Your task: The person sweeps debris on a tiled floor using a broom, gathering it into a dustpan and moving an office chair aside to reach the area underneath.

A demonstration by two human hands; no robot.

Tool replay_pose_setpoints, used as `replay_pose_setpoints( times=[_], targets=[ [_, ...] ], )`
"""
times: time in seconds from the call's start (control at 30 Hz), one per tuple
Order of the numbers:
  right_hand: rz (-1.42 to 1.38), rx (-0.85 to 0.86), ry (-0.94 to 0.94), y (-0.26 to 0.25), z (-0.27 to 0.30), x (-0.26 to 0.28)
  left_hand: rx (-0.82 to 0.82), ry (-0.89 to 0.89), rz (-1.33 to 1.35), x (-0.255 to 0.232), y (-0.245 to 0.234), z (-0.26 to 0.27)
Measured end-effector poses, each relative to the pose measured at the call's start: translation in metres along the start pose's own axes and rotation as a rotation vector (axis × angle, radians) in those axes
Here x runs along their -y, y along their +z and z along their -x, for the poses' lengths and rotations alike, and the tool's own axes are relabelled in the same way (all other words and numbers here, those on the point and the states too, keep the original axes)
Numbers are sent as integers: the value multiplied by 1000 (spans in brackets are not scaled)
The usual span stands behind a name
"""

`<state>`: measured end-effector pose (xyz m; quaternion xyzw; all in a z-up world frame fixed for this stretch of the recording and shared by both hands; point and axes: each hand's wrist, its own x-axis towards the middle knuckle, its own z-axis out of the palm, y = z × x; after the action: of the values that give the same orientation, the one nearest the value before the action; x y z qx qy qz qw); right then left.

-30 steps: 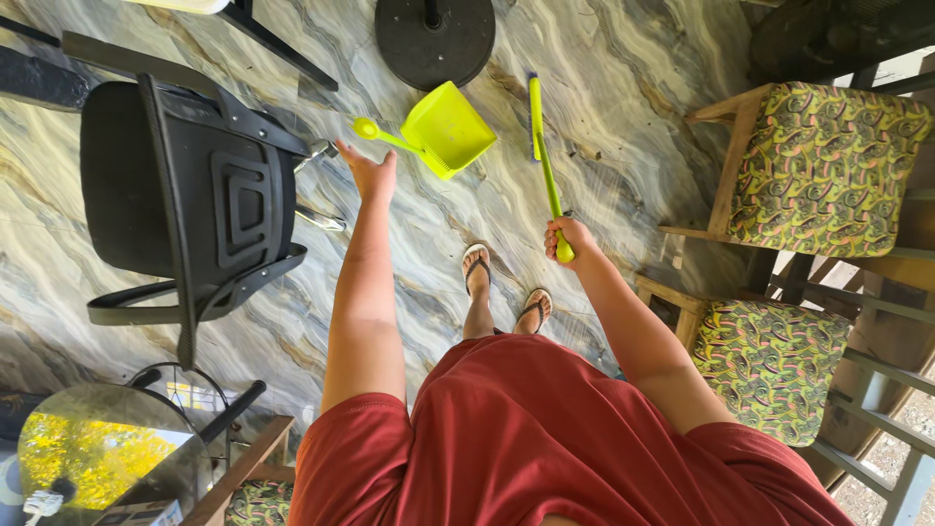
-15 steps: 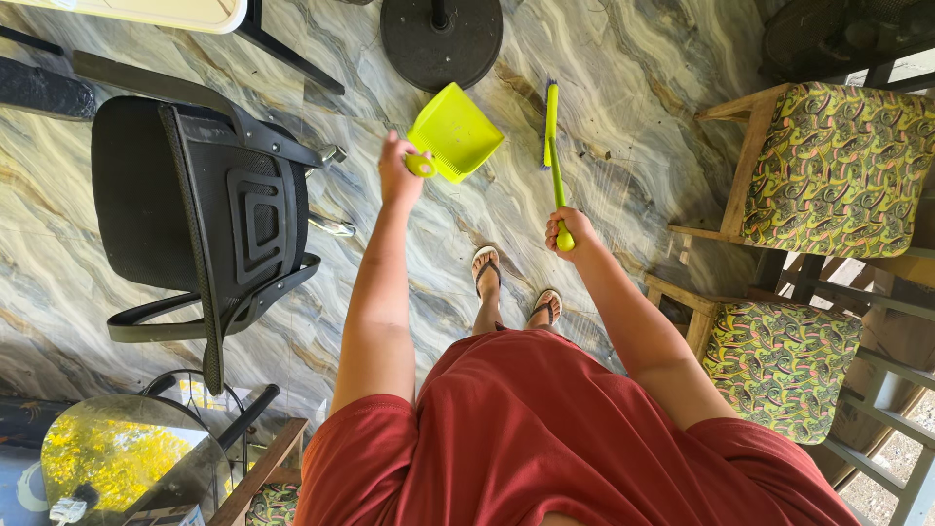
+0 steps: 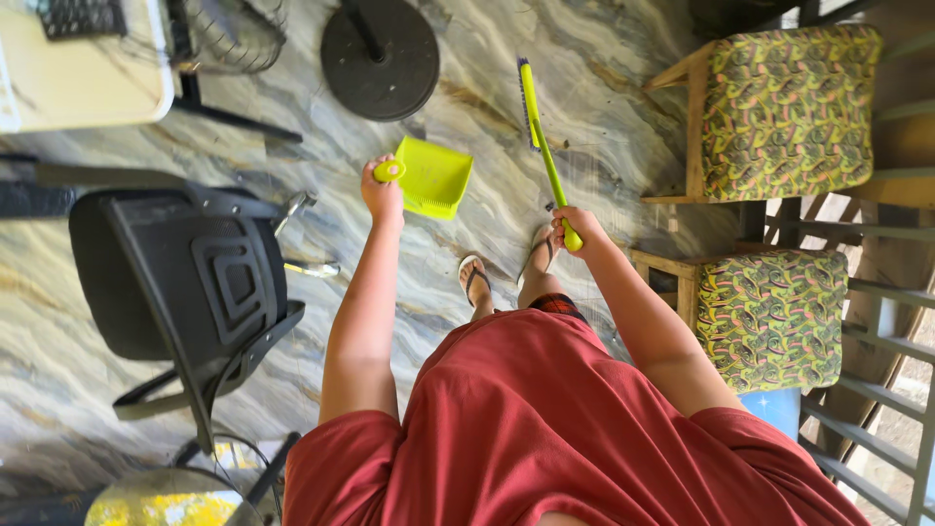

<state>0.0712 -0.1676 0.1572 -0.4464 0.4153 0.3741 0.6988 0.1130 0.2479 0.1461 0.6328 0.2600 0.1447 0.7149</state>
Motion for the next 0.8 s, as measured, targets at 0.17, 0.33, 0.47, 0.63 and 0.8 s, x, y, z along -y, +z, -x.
replay_pose_setpoints(
  times=[0.17, 0.33, 0.47, 0.63, 0.8],
  targets=[
    [-51, -60, -71, -43, -7, 36, 3, -169, -132, -37, 68, 22],
    [-36, -135, -133, -83, -14, 99, 124, 151, -440, -38, 130, 18],
    [-31, -164, -176, -120, -28, 156, 275, 172, -490, -34, 168, 22],
    [-97, -104, -167, -164, -60, 235, 327, 288, -562, -30, 219, 19],
    [-236, -87, -164, -184, -95, 310, 323, 81, -416, -35, 256, 10]
  ],
)
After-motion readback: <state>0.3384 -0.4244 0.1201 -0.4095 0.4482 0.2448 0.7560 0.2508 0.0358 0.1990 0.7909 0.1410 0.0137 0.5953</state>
